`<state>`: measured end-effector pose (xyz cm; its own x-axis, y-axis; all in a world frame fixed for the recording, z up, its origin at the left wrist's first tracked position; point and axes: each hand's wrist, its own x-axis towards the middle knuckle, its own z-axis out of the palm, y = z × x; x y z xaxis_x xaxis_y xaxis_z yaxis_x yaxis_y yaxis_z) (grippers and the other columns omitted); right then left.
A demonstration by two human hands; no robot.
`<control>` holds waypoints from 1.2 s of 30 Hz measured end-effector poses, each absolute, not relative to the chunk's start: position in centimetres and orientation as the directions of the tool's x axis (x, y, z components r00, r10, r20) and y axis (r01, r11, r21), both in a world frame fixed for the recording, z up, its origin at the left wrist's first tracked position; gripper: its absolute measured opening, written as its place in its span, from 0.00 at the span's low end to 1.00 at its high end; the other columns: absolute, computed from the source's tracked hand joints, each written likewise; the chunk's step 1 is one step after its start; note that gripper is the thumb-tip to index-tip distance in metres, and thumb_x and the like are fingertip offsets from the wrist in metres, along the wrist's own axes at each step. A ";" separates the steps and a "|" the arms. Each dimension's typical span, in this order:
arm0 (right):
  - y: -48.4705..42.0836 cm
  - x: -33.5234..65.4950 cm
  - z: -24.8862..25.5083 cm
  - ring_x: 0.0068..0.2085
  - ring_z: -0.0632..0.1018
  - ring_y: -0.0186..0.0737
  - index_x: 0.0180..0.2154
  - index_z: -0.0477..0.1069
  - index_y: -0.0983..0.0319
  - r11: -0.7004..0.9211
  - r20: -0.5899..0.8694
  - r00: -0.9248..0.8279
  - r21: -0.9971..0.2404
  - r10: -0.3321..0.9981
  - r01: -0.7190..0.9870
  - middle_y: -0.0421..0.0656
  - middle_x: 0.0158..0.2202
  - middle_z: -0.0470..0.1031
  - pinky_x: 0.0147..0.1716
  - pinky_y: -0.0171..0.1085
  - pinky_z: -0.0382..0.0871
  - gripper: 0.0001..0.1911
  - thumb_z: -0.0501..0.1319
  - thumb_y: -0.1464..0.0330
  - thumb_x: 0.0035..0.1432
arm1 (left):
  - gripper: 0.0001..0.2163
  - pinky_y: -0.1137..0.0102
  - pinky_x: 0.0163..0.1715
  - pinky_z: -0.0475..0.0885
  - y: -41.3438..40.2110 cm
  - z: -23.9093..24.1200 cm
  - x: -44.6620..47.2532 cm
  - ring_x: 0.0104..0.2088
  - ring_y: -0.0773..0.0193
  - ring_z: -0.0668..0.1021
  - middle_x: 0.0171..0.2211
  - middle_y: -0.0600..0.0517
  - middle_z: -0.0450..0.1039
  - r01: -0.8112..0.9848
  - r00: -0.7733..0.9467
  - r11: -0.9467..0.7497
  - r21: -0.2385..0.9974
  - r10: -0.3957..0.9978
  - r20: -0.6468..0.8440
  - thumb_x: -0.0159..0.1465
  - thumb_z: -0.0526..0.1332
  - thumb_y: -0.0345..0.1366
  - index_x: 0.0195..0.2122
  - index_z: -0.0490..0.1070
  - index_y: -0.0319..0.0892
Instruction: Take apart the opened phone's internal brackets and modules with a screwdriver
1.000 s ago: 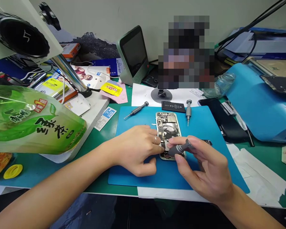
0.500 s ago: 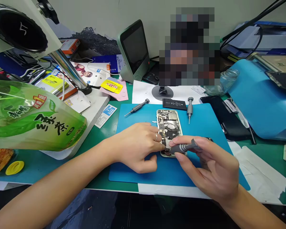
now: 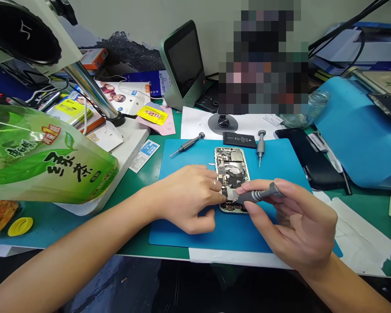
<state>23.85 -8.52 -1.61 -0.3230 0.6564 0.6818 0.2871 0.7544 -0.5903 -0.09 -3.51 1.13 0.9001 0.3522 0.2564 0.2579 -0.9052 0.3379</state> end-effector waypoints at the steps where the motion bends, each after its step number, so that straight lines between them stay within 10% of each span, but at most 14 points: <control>1: -8.5 23.8 -1.6 0.48 0.85 0.46 0.70 0.61 0.53 0.749 0.678 -0.318 -0.595 0.663 0.292 0.46 0.52 0.82 0.46 0.44 0.87 0.46 0.68 0.86 0.55 | 0.07 0.59 0.33 0.67 -3.5 1.2 -0.1 0.29 0.57 0.71 0.27 0.49 0.76 0.258 0.901 -0.906 0.335 0.351 0.255 0.57 0.58 0.31 0.31 0.76 0.42; 36: -8.4 23.5 -1.0 0.46 0.86 0.43 0.69 0.62 0.50 0.723 0.668 -0.279 -0.616 0.690 0.311 0.44 0.50 0.82 0.44 0.40 0.87 0.45 0.67 0.85 0.56 | 0.08 0.61 0.32 0.65 -3.5 1.0 0.1 0.31 0.58 0.74 0.27 0.50 0.76 0.275 0.885 -0.923 0.270 0.353 0.305 0.67 0.60 0.35 0.34 0.78 0.41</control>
<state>23.49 -8.35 -1.00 -0.2788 0.6895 0.6684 0.3112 0.7234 -0.6164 0.11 -3.52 0.99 0.8846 0.3531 0.3046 0.2752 -0.9226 0.2702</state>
